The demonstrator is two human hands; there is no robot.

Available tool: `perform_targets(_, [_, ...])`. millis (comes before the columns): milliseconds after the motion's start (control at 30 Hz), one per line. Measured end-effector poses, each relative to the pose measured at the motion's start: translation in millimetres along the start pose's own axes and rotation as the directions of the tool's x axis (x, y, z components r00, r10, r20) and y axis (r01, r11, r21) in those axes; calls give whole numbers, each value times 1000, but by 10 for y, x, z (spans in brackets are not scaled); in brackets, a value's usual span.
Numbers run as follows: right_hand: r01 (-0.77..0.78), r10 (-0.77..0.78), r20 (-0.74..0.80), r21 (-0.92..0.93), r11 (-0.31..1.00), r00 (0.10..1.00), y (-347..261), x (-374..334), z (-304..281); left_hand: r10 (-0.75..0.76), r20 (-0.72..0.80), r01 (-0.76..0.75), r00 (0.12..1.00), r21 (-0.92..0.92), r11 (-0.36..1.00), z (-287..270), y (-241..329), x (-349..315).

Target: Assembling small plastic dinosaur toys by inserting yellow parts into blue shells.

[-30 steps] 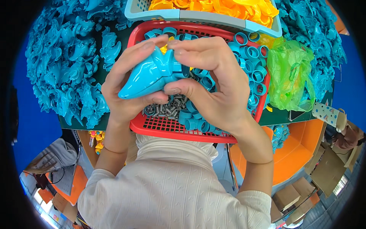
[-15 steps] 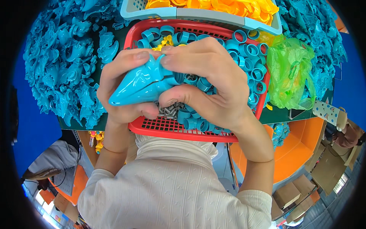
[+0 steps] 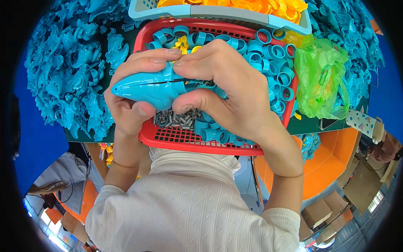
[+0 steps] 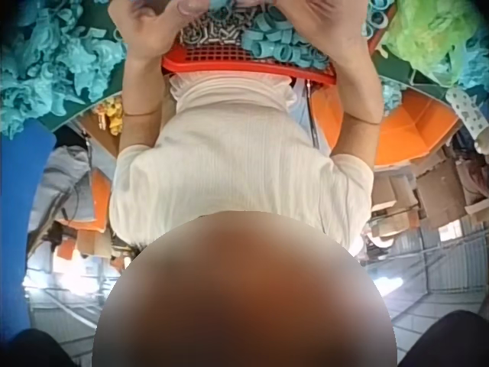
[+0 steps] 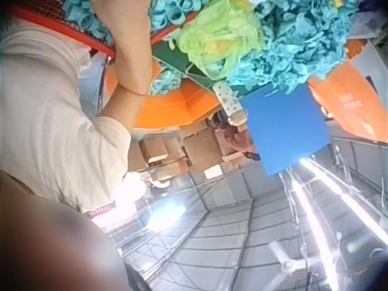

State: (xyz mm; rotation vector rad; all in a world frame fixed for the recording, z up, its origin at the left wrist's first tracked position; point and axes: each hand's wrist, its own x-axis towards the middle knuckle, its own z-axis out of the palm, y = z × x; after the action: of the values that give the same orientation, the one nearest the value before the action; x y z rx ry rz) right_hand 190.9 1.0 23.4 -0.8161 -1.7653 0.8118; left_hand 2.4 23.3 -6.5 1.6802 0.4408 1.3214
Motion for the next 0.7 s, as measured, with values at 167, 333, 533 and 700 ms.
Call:
perform_targets(167, [64,-58,40,-157,986,997,-17,11,-2,-116,-14,113,993,-143,983,1,-13,-41])
perform_targets(333, [-97,97,9,171,981,995,88,-51,-4,-173,-195,126,965,-231,965,145,51,0])
perform_targets(533, [-152,155,8,264,952,988,68,-20,14,33,-48,-24,998,187,982,71,-27,10])
perform_targets(700, [-100,92,40,258,961,995,98,-53,-30,110,47,-120,993,353,928,56,11,-1])
